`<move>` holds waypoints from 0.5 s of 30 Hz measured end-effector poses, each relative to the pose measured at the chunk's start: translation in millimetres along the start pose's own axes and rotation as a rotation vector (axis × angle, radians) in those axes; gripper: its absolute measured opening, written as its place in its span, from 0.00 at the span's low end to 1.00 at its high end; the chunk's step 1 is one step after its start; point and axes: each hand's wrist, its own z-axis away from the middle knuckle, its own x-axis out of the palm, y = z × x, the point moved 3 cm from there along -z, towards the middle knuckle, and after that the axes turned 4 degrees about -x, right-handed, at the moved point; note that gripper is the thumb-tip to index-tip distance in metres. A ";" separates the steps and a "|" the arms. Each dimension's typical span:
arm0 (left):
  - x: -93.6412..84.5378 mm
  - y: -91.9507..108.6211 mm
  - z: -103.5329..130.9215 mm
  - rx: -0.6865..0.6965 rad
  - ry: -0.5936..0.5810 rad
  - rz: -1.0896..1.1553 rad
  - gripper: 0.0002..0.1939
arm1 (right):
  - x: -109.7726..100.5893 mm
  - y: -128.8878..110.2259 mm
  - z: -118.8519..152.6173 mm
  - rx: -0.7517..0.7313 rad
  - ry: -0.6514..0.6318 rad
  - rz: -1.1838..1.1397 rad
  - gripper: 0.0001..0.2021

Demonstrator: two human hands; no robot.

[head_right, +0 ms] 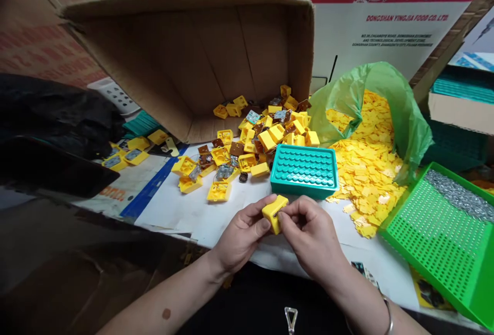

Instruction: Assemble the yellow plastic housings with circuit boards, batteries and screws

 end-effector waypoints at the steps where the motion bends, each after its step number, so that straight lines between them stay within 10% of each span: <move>1: 1.2 -1.0 0.7 -0.006 0.003 -0.007 0.18 | -1.4 1.3 2.0 0.020 -0.010 -0.044 0.12; 15: 14.7 -13.6 -0.3 -0.027 -0.006 -0.226 0.21 | -21.8 11.9 20.3 0.099 0.030 -0.092 0.14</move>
